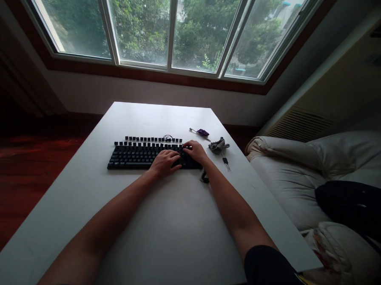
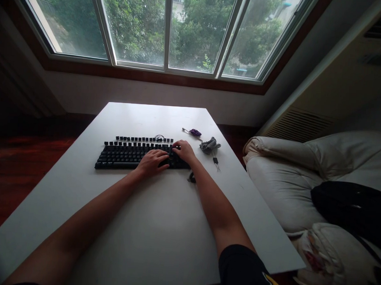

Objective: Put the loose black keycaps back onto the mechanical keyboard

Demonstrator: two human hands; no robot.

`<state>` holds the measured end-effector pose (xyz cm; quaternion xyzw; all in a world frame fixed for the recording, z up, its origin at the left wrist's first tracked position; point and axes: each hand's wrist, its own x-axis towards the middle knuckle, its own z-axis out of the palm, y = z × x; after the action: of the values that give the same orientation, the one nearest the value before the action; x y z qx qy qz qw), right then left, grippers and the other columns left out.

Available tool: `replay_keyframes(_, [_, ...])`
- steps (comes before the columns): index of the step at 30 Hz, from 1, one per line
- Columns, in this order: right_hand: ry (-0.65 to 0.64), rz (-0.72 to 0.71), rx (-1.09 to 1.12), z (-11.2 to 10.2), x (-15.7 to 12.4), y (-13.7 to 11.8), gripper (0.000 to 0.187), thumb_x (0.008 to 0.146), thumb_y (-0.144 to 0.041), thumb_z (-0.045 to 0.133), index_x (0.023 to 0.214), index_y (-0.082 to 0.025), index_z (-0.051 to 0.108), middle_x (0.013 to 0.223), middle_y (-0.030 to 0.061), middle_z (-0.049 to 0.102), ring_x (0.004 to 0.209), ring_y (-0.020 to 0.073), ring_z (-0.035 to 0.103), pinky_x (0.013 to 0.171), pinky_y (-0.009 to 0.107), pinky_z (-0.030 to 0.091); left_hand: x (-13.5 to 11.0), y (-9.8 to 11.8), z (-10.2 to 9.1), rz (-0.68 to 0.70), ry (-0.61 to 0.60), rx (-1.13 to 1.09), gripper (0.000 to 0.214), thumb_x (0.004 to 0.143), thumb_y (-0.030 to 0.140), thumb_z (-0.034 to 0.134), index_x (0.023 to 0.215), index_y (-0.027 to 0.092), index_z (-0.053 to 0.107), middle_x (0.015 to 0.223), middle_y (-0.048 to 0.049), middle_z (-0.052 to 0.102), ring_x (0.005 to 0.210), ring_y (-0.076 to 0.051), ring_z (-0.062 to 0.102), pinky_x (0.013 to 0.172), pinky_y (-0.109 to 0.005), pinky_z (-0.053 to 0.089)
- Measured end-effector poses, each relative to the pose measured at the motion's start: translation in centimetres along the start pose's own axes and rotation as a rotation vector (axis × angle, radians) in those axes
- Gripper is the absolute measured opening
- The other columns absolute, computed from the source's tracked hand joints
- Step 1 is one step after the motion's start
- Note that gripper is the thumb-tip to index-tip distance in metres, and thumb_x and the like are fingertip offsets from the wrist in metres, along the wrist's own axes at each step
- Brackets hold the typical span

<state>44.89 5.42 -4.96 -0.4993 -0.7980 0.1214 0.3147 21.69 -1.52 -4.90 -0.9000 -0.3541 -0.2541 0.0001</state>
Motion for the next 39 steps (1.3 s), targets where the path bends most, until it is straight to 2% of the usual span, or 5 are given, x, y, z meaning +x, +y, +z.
replay_keyframes(4, [-0.047, -0.04, -0.019, 0.1, -0.2, 0.1, 0.014, 0.084, -0.022, 0.072, 0.097, -0.024, 0.074, 0.102, 0.004, 0.069, 0.102, 0.0234, 0.059, 0.094, 0.037, 0.046, -0.2, -0.4, -0.4, -0.062, 0.042, 0.027, 0.033, 0.094, 0.037, 0.06, 0.123, 0.023, 0.069, 0.124, -0.0101, 0.067, 0.118, -0.028, 0.059, 0.105, -0.048, 0.044])
replay_keyframes(19, [-0.082, -0.076, -0.063, -0.1, -0.4, -0.6, 0.012, 0.085, -0.022, 0.07, 0.097, -0.023, 0.073, 0.102, 0.0057, 0.068, 0.105, 0.0243, 0.057, 0.097, 0.037, 0.045, -0.3, -0.7, -0.3, -0.068, 0.023, 0.037, 0.034, 0.094, 0.035, 0.06, 0.124, 0.022, 0.067, 0.127, -0.01, 0.066, 0.119, -0.028, 0.059, 0.104, -0.047, 0.045])
replay_keyframes(28, [0.165, 0.115, 0.084, -0.6, -0.6, 2.3, 0.019, 0.09, -0.018, 0.058, 0.099, -0.021, 0.074, 0.099, 0.0037, 0.072, 0.086, 0.0189, 0.063, 0.083, 0.033, 0.049, 0.5, -0.1, -0.5, -0.015, -0.042, 0.025, 0.045, 0.095, 0.04, 0.059, 0.136, 0.022, 0.06, 0.141, -0.0099, 0.059, 0.132, -0.028, 0.052, 0.111, -0.046, 0.041])
replay_keyframes(34, [0.101, -0.053, 0.034, -0.2, -0.9, 1.7, 0.012, 0.091, -0.023, 0.066, 0.097, -0.025, 0.076, 0.098, 0.0043, 0.069, 0.102, 0.0222, 0.058, 0.094, 0.035, 0.044, 2.0, -0.2, -0.2, -0.059, -0.083, 0.064, 0.054, 0.095, 0.048, 0.058, 0.141, 0.019, 0.056, 0.148, -0.012, 0.054, 0.136, -0.03, 0.047, 0.113, -0.045, 0.039])
replay_keyframes(39, [0.066, -0.039, -0.029, 0.5, -0.9, 0.7, 0.01, 0.093, -0.029, 0.069, 0.097, -0.025, 0.077, 0.095, 0.0051, 0.067, 0.099, 0.0226, 0.056, 0.091, 0.035, 0.042, 2.7, -0.6, 0.2, -0.118, -0.094, 0.064, 0.046, 0.097, 0.046, 0.055, 0.135, 0.02, 0.061, 0.143, -0.0106, 0.058, 0.132, -0.029, 0.05, 0.112, -0.044, 0.039])
